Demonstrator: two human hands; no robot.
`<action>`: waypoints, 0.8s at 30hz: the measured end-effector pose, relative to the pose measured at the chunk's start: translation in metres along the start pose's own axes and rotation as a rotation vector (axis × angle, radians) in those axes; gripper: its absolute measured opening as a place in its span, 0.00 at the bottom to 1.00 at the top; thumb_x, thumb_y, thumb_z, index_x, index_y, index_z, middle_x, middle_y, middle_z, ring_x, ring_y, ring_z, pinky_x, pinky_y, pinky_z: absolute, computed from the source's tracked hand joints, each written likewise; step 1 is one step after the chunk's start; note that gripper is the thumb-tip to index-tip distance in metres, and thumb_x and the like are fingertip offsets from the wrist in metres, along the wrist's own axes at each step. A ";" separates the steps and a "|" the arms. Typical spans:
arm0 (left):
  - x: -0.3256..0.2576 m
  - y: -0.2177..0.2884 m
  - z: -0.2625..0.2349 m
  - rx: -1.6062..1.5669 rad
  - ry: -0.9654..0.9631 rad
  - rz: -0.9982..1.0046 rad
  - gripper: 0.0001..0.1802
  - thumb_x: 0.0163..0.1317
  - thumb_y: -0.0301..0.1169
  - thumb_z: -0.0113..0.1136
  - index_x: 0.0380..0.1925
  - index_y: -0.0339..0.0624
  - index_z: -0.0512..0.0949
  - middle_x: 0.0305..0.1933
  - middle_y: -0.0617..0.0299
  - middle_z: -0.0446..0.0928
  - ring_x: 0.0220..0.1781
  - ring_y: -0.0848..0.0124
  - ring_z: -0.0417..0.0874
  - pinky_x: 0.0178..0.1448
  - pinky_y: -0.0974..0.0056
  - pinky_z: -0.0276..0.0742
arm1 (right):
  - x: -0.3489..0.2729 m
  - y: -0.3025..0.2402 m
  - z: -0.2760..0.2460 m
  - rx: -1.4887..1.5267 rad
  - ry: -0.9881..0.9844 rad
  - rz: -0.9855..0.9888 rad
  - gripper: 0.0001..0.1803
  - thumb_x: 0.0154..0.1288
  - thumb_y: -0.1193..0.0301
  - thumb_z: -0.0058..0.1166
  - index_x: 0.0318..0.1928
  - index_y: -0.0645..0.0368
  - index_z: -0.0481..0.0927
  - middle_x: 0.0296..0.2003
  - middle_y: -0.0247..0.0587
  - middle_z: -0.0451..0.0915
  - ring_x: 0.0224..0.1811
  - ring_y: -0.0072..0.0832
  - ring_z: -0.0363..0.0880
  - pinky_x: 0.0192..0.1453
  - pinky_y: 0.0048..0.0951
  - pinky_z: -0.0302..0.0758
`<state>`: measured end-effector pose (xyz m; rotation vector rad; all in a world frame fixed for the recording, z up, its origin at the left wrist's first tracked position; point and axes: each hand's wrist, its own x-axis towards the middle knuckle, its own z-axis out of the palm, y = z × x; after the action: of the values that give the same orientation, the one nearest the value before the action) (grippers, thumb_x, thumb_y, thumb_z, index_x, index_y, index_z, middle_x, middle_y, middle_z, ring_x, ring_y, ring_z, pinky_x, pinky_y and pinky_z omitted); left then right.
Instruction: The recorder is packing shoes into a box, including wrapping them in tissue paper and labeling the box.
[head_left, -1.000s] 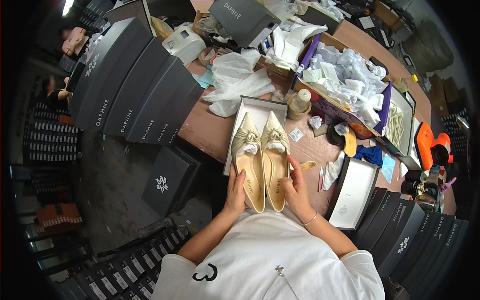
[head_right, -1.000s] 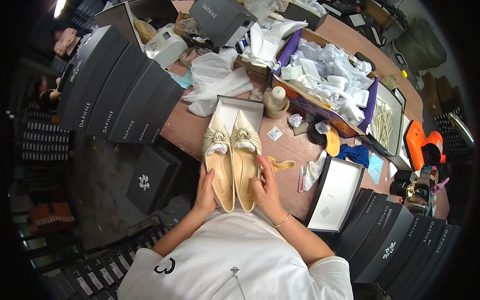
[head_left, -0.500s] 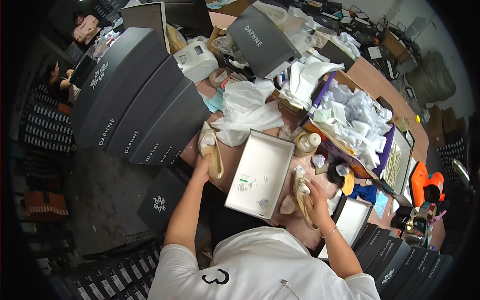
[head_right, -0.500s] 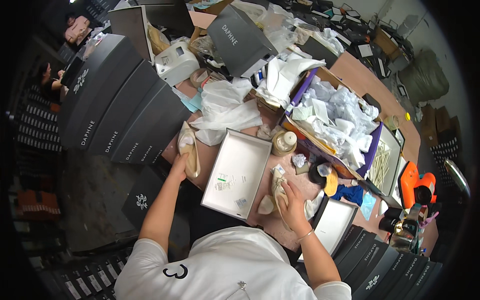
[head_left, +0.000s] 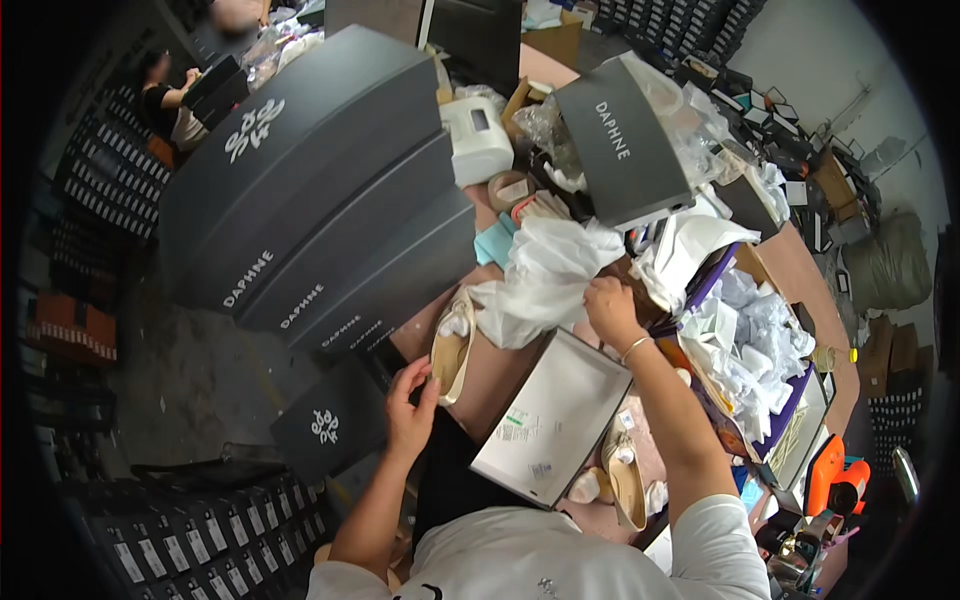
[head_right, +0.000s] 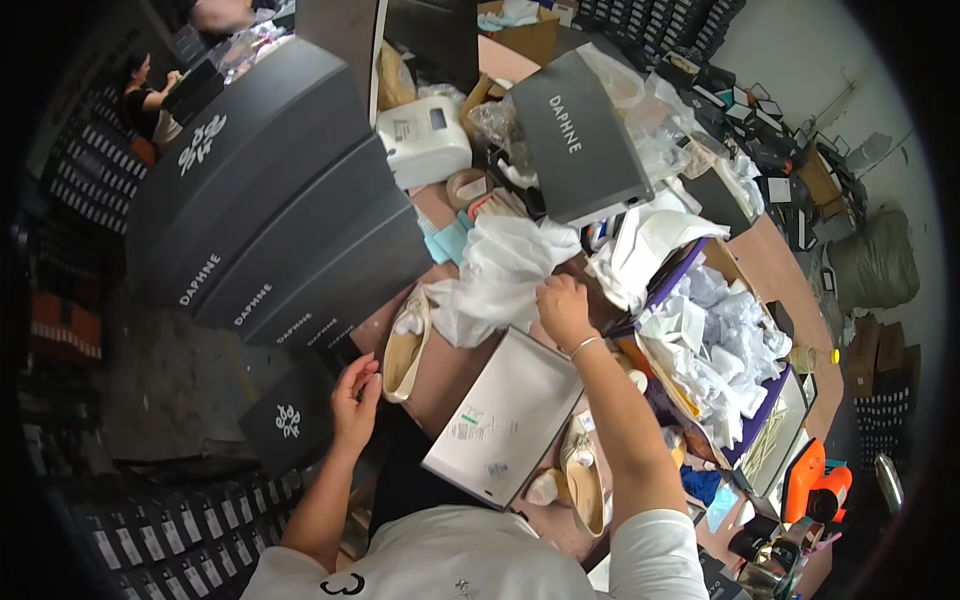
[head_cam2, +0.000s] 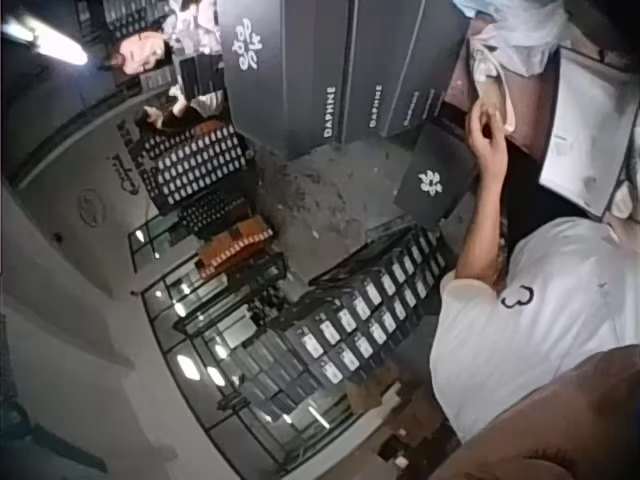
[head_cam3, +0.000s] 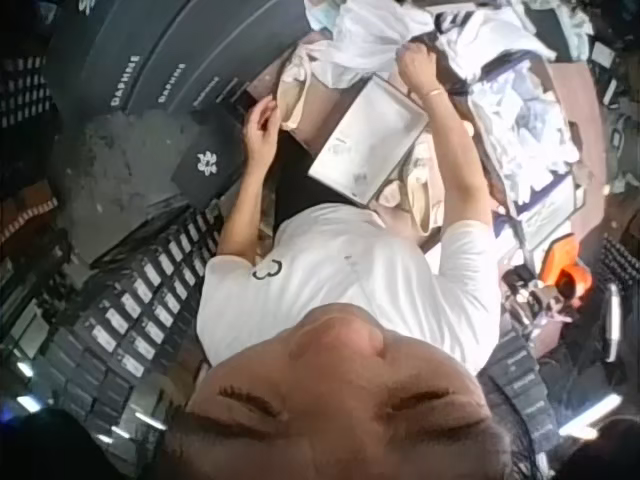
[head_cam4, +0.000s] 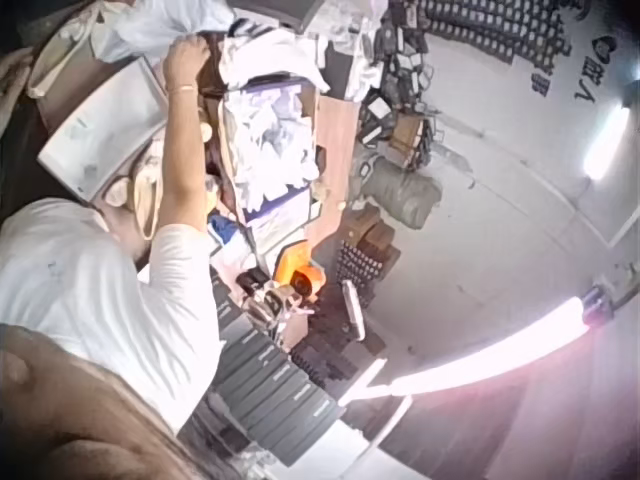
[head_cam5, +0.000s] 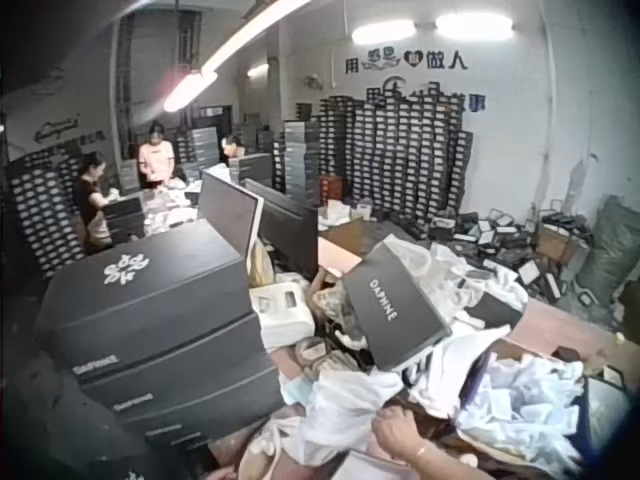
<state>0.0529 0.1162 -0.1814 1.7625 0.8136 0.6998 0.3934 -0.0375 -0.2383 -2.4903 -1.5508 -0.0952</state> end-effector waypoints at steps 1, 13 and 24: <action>-0.011 0.014 0.002 -0.038 0.003 -0.012 0.18 0.62 0.27 0.61 0.52 0.35 0.76 0.45 0.57 0.78 0.46 0.68 0.80 0.51 0.65 0.76 | 0.005 -0.015 -0.026 0.066 -0.040 0.039 0.08 0.62 0.69 0.53 0.30 0.60 0.80 0.32 0.45 0.80 0.41 0.44 0.80 0.41 0.46 0.72; -0.073 0.090 0.079 0.062 -0.330 0.429 0.47 0.55 0.32 0.67 0.70 0.34 0.52 0.71 0.36 0.48 0.70 0.44 0.60 0.68 0.52 0.63 | -0.094 -0.134 -0.125 1.523 0.010 0.627 0.26 0.71 0.52 0.51 0.27 0.64 0.79 0.22 0.24 0.71 0.23 0.15 0.62 0.24 0.26 0.62; -0.120 0.063 0.037 0.396 -0.368 0.583 0.32 0.44 0.15 0.57 0.55 0.41 0.76 0.47 0.51 0.76 0.52 0.51 0.77 0.57 0.55 0.72 | -0.186 -0.197 -0.067 1.633 -0.139 0.816 0.21 0.72 0.56 0.49 0.29 0.59 0.78 0.23 0.23 0.72 0.23 0.12 0.63 0.25 0.22 0.62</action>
<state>0.0221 -0.0149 -0.1421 2.4376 0.1797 0.5738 0.1376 -0.1309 -0.1758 -1.4356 -0.1169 1.0016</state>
